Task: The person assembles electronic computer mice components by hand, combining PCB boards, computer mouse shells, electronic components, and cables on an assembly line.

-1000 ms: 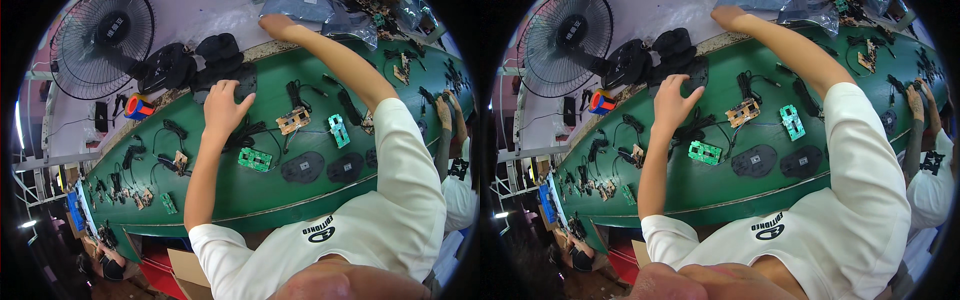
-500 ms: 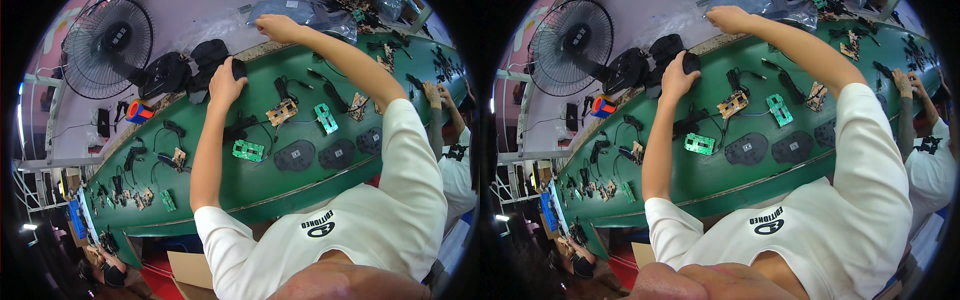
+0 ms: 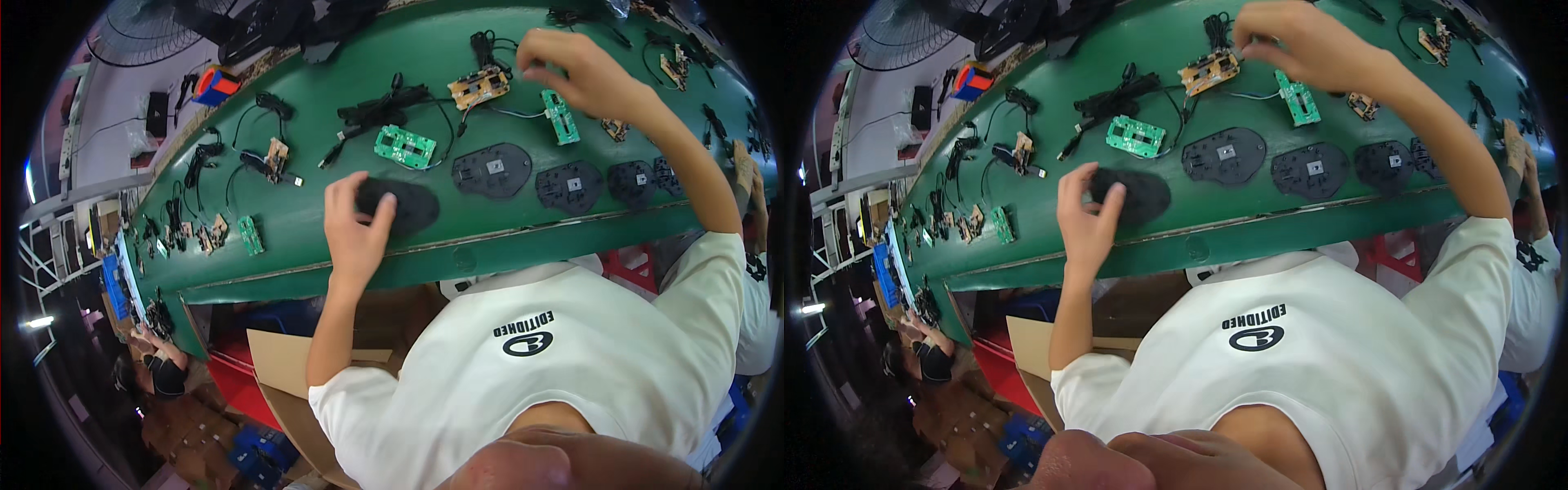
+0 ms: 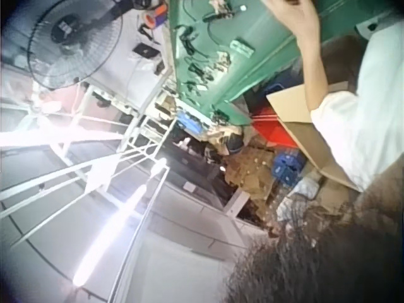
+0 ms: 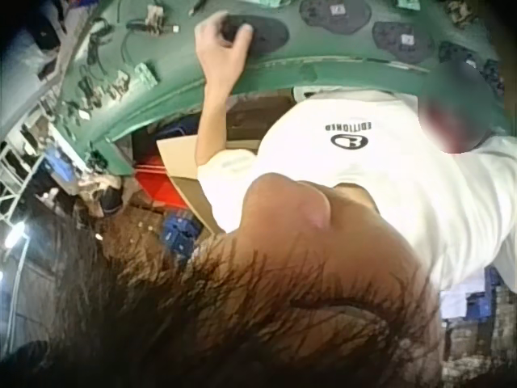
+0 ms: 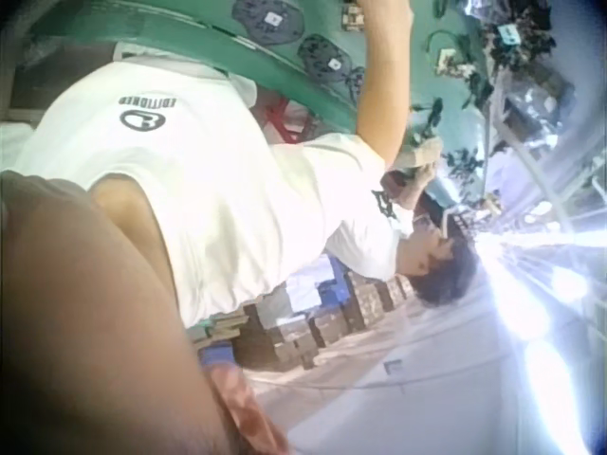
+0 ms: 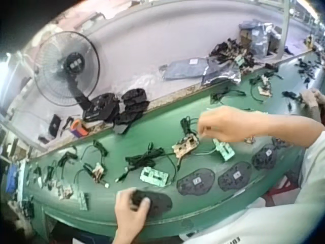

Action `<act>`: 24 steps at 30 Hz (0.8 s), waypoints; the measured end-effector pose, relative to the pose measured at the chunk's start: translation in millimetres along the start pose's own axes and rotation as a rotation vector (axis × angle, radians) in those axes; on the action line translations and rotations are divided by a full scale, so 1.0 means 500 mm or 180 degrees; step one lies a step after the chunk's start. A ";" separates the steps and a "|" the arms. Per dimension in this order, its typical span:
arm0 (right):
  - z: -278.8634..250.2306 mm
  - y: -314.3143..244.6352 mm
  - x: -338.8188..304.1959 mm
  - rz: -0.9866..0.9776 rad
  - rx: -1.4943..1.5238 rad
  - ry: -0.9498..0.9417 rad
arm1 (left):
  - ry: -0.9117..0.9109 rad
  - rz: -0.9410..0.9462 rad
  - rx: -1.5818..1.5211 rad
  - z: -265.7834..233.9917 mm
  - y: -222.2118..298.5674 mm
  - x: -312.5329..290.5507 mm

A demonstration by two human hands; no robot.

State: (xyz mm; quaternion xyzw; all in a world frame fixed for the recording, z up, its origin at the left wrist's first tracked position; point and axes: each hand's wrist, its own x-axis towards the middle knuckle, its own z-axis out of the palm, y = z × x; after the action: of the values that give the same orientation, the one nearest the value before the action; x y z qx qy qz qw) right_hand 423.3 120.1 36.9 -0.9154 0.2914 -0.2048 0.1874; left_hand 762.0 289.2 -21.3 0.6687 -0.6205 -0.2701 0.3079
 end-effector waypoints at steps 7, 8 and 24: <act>0.145 -0.154 -0.010 -0.0528 0.0520 -0.0302 | -0.0294 0.1048 0.0817 0.018 -0.019 -0.032; 0.172 -0.170 -0.014 -0.0658 0.0434 -0.0281 | -0.0190 0.1088 0.1024 0.030 -0.022 -0.031; 0.323 -0.224 0.069 -0.0445 -0.0127 -0.0682 | 0.0443 0.0626 0.1472 0.087 -0.019 -0.039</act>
State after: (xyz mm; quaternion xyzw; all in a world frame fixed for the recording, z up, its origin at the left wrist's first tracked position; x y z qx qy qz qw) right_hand 578.4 220.3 -39.0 -0.9537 0.2093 -0.1126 0.1845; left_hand 734.3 305.6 -57.4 0.6748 -0.7051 -0.0433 0.2136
